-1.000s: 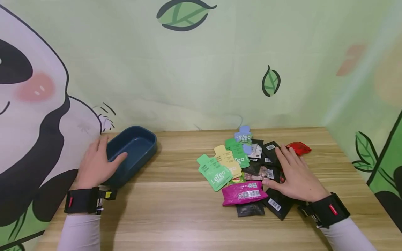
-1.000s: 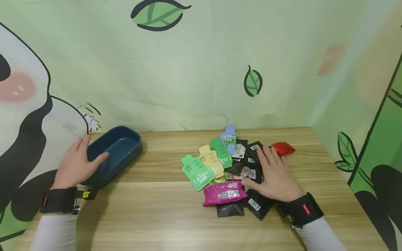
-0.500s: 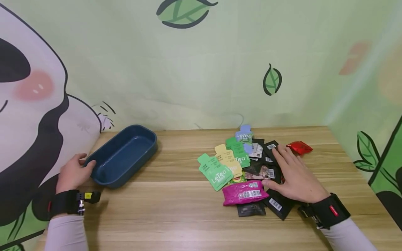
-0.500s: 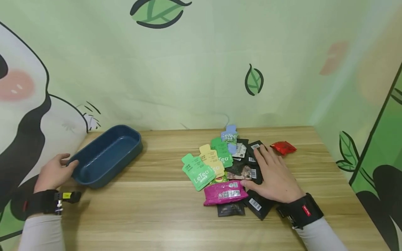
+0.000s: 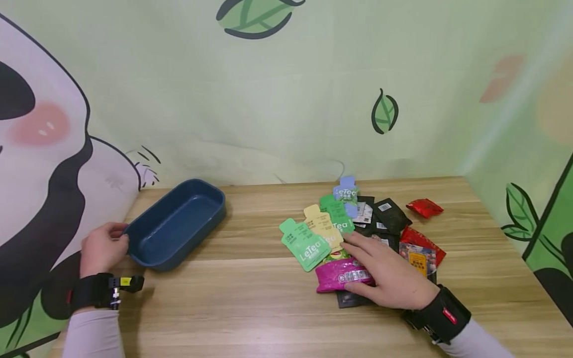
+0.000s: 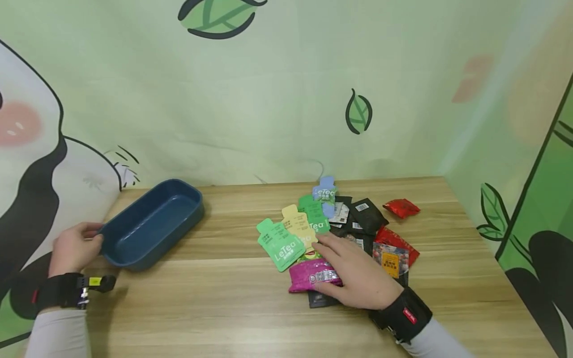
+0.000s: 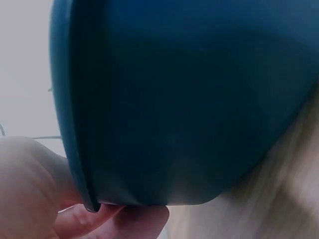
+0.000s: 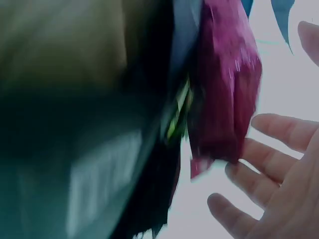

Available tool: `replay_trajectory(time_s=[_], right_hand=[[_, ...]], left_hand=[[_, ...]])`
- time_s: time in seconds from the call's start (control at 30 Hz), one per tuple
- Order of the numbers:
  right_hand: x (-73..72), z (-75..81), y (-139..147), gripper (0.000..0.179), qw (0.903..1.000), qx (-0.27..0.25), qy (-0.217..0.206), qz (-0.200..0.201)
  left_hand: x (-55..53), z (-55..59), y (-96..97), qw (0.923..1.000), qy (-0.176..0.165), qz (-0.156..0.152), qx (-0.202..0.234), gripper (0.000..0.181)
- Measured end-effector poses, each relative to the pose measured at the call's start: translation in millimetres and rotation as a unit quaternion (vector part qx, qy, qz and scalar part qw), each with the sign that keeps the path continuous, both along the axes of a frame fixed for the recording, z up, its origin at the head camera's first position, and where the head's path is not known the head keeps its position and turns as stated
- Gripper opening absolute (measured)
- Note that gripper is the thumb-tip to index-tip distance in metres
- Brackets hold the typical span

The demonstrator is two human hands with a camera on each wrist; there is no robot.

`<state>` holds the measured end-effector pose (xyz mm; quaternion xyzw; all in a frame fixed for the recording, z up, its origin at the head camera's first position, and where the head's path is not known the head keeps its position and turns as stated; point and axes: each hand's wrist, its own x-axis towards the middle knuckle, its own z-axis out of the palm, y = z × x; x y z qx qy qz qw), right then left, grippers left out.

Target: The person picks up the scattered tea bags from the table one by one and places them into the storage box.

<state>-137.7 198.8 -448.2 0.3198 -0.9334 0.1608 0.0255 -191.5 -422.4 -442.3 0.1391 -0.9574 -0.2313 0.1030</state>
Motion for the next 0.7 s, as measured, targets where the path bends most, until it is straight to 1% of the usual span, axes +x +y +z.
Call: replay_trajectory(time_s=[0.1,0.2,0.3,0.43,0.57,0.7], right_hand=[[3.0,-4.2,-7,0.083,0.9998,0.001,-0.007,0.017],[3.9,-9.4,-9,0.081,0.9995,0.001,-0.001,0.032],[4.3,-12.5,-9,0.08,0.9991,0.003,0.004,0.042],[4.6,-14.1,-9,0.078,0.999,0.004,0.0,0.045],[3.7,-14.3,-10,0.074,0.999,0.009,-0.006,0.044],[2.1,-13.8,-10,0.069,0.9989,0.015,-0.01,0.043]], left_hand=[[-2.0,1.5,7.6,0.9999,0.002,-0.016,-0.001,0.041],[-4.5,2.6,15.8,0.9992,-0.004,-0.039,0.008,0.04],[-6.4,2.6,23.4,0.9973,-0.002,-0.073,0.011,0.038],[-8.7,3.7,35.0,0.9921,-0.001,-0.125,0.013,0.034],[-10.9,5.9,49.6,0.9853,-0.012,-0.169,0.022,0.034],[-13.0,7.0,65.2,0.9791,-0.031,-0.198,0.033,0.034]])
